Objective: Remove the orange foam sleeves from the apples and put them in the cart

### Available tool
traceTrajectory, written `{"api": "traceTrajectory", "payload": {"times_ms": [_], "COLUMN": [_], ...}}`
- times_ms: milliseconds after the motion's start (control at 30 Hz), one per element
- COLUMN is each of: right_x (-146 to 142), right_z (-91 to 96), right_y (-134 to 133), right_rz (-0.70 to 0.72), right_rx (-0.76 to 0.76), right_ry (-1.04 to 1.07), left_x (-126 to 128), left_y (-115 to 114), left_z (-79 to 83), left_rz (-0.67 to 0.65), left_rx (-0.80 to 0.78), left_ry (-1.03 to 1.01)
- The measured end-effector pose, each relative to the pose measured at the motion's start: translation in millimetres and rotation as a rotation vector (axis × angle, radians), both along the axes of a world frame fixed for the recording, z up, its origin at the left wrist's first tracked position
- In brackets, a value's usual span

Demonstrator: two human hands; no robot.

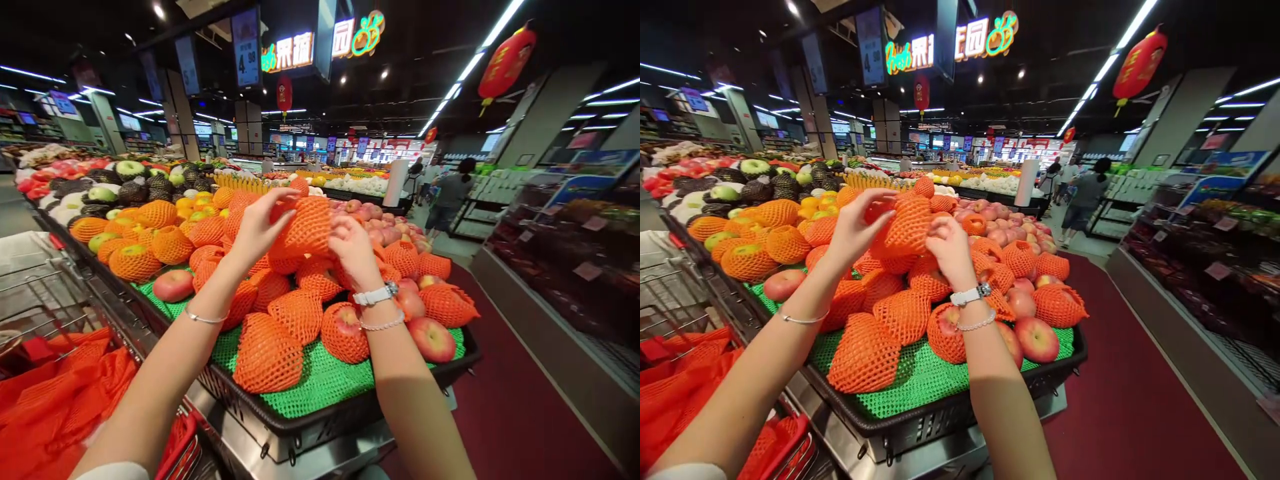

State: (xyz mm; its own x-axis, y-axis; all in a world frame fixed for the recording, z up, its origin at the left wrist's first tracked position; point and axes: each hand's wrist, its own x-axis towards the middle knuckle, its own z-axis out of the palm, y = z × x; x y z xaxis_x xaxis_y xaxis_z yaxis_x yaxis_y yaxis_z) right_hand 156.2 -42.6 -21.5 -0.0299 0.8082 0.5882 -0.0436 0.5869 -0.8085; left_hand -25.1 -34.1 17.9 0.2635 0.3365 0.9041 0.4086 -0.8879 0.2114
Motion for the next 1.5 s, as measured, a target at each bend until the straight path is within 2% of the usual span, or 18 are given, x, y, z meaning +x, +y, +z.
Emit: {"api": "traceTrajectory", "payload": {"times_ms": [133,233,367,433,500,567,667,733,800,900,1000,1067,1200,1333,1433,1500], "right_x": [-9,-13,-15,-16,-17,-18,-18,-18,-17,-14,-12,-12,-13,-14,-14,-15], "right_z": [-1.9,-3.3,-5.2,-5.7,-5.3,-4.1,-1.9,-0.9,-0.2,0.3,-0.2,-0.9,-1.7,-1.7,-3.9,-5.7], "right_y": [-5,-6,-2,0,0,-1,-5,-8,-9,-10,-10,-10,-9,-4,-1,-1], "right_rz": [0.146,0.094,-0.080,-0.093,-0.080,-0.060,0.004,0.066,0.110,0.107,0.092,0.106,0.170,0.196,0.127,0.001], "right_rx": [0.095,0.138,0.161,0.177,0.194,0.199,0.215,0.224,0.208,0.183,0.187,0.176,0.193,0.193,0.163,0.214], "right_ry": [-0.193,-0.270,-0.204,-0.163,-0.155,-0.167,-0.157,-0.156,-0.190,-0.256,-0.273,-0.266,-0.222,-0.171,-0.102,-0.063], "left_x": [0,1,-3,-7,-12,-17,-23,-27,-27,-17,-1,8,13,10,9,7], "left_y": [5,8,16,19,21,21,20,19,15,6,-2,-3,3,2,-1,-1], "left_z": [-15.4,-18.9,-15.5,-11.6,-8.1,-6.8,-8.4,-10.3,-11.7,-13.5,-18.1,-23.7,-33.7,-30.6,-24.3,-22.4], "left_rz": [0.019,-0.115,-0.232,-0.302,-0.375,-0.434,-0.517,-0.537,-0.512,-0.498,-0.509,-0.494,-0.479,-0.522,-0.591,-0.616], "left_rx": [0.008,-0.039,0.048,-0.023,-0.227,-0.431,-0.584,-0.607,-0.565,-0.486,-0.486,-0.498,-0.521,-0.531,-0.539,-0.540], "left_ry": [-0.010,-0.083,-0.565,-0.718,-0.691,-0.572,-0.350,-0.153,-0.017,0.024,0.078,0.073,-0.080,-0.217,-0.372,-0.430]}}
